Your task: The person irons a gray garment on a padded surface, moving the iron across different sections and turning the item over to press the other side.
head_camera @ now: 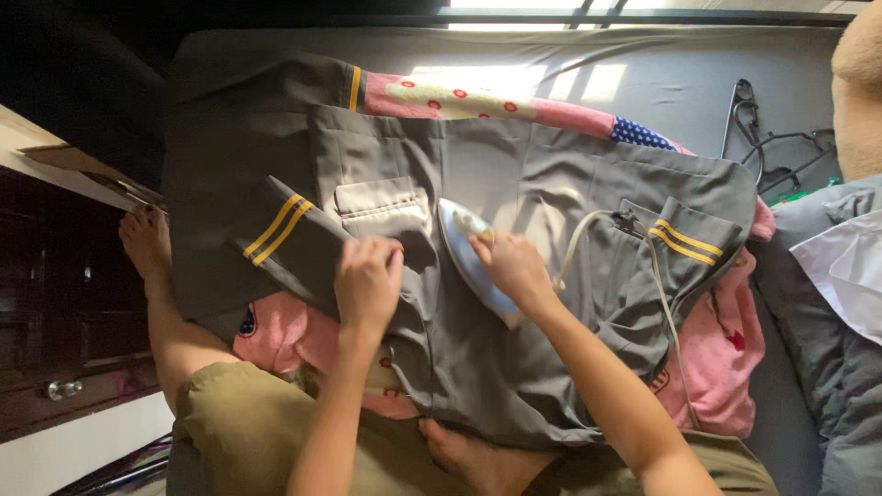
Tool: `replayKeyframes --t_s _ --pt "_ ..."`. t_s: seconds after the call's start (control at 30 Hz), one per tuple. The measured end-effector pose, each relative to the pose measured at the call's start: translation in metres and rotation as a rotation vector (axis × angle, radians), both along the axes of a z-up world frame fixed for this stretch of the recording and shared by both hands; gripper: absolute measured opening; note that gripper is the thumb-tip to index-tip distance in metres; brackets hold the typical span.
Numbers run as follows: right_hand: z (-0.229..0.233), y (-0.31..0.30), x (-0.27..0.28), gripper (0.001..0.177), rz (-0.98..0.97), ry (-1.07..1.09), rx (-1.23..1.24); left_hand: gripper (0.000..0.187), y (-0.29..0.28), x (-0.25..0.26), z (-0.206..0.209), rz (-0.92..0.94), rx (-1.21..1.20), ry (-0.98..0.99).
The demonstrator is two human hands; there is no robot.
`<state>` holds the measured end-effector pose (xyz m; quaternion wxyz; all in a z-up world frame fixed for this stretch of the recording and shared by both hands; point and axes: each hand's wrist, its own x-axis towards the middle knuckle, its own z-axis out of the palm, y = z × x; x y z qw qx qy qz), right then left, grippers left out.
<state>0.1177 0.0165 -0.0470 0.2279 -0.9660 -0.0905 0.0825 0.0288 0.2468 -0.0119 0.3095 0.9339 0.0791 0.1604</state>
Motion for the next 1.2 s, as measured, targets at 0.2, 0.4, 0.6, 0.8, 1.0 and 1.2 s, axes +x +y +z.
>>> replayKeyframes --t_s 0.2,0.4,0.6,0.8,1.0,1.2 --pt "-0.027 0.062 0.113 0.054 0.14 -0.356 -0.015 0.012 0.033 0.059 -0.037 0.102 0.157 0.006" --pt "-0.042 0.09 0.171 0.058 0.182 -0.027 -0.094 0.028 0.037 0.09 -0.072 0.13 0.325 0.123" --pt "-0.04 0.028 0.076 0.041 0.363 -0.086 -0.071 0.023 0.042 0.097 -0.099 0.132 0.32 0.26" --pt "-0.021 0.039 0.045 0.053 0.103 -0.106 -0.053 0.019 0.047 0.101 -0.101 0.109 0.276 0.267" --pt "-0.022 0.1 0.145 0.053 0.061 -0.295 -0.018 0.02 0.046 0.103 -0.094 0.1 0.292 0.31" --pt "-0.014 0.07 0.114 0.047 -0.029 -0.183 -0.01 0.018 0.049 0.106 -0.1 0.1 0.317 0.277"
